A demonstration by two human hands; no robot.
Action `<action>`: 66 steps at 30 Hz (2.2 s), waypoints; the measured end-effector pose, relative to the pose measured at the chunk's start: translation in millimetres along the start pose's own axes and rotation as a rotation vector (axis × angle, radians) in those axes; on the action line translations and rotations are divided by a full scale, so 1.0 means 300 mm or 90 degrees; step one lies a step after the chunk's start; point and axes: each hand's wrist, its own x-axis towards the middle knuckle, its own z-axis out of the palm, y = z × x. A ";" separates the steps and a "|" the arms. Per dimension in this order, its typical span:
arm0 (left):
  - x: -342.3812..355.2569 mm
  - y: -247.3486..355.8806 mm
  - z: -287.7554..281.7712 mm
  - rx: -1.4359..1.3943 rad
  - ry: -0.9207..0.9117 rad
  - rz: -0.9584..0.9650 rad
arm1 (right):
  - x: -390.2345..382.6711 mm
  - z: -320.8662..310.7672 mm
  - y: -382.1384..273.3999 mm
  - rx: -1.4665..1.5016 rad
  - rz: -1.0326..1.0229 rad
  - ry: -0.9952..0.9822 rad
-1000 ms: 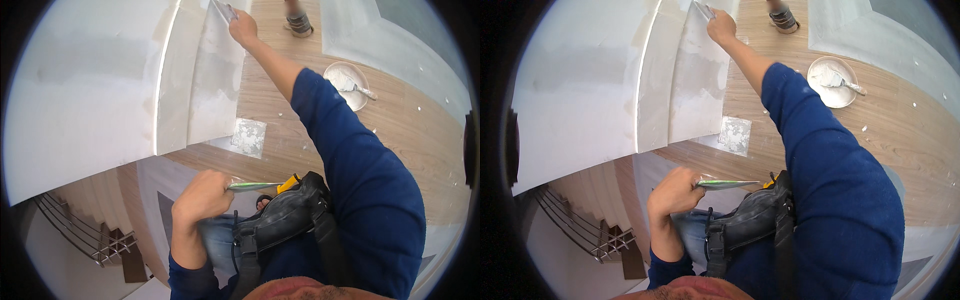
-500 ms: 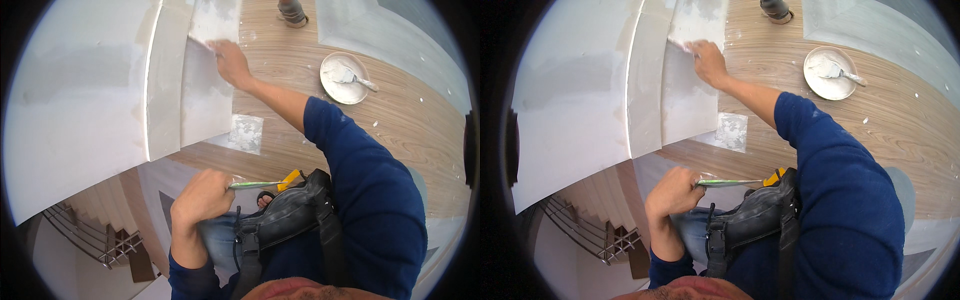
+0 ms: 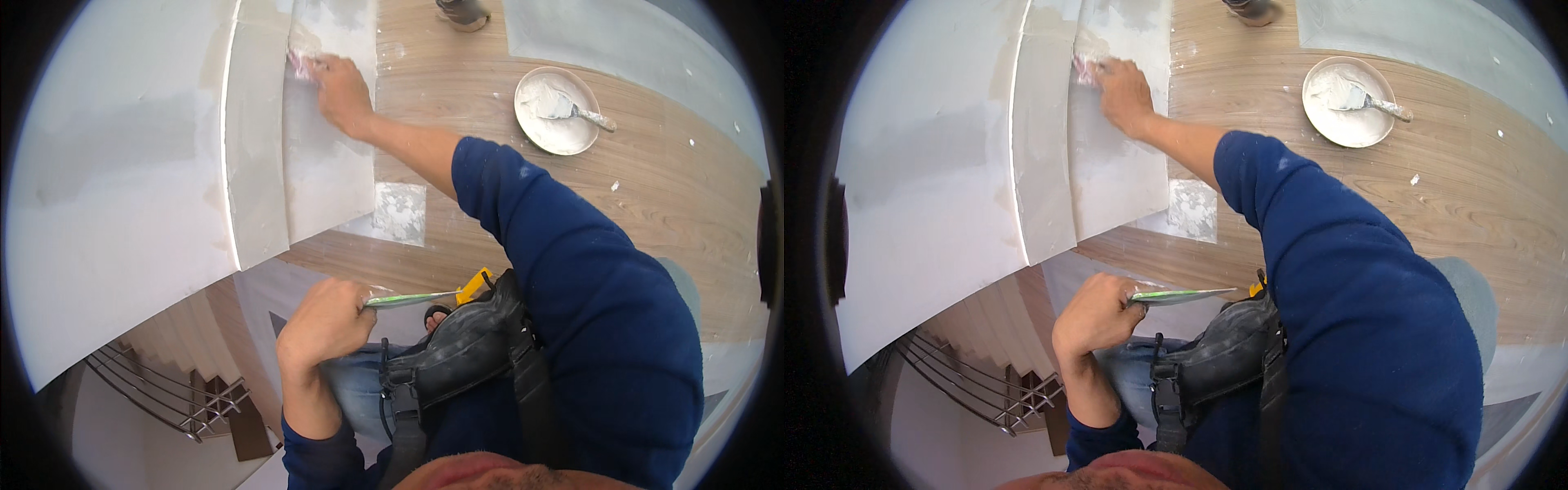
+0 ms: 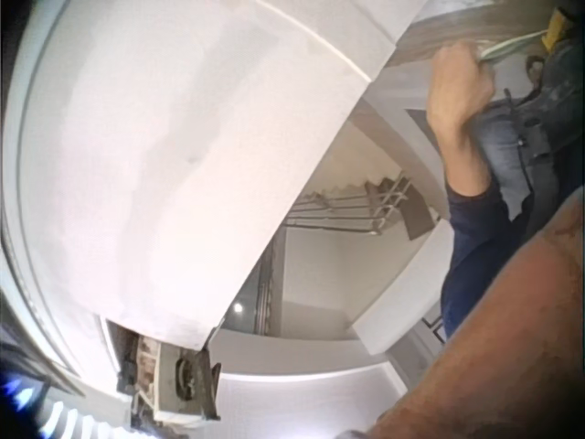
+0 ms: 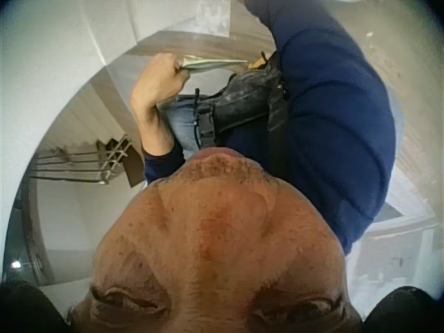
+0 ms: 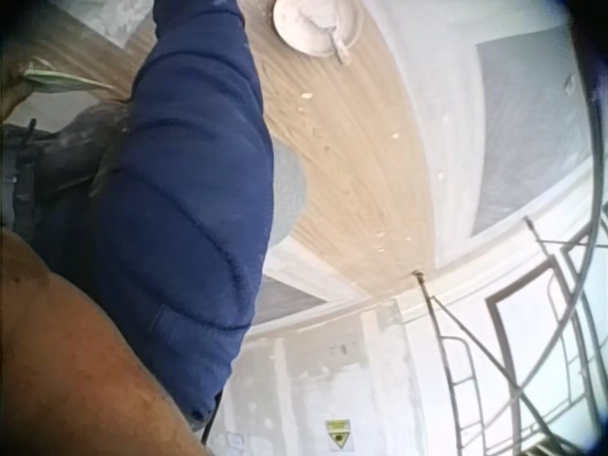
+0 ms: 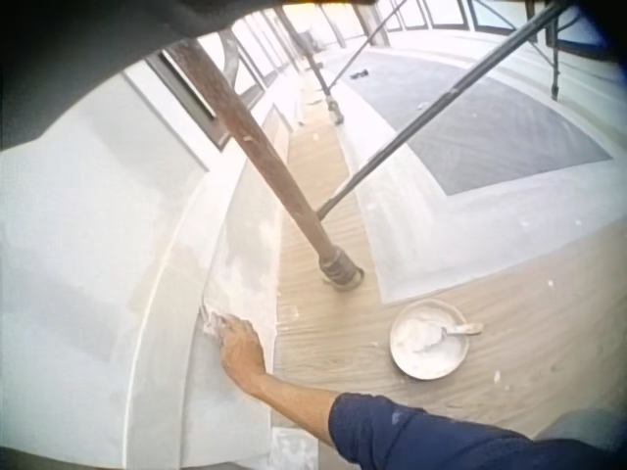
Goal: The person applies white plaster to a curved wall section using a trowel and a hawk. They repeatedly scoop plaster from a container and smooth it onto the surface.
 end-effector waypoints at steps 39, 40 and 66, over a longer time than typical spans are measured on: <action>-0.040 -0.046 0.040 0.047 0.012 0.017 | 0.005 0.023 0.141 -0.039 -0.090 -0.011; -0.048 -0.043 0.036 0.049 0.015 0.016 | -0.073 -0.001 0.083 -0.089 -0.089 -0.051; -0.144 0.014 0.023 0.078 0.085 0.031 | -0.693 -0.280 -0.265 0.174 -0.130 -0.472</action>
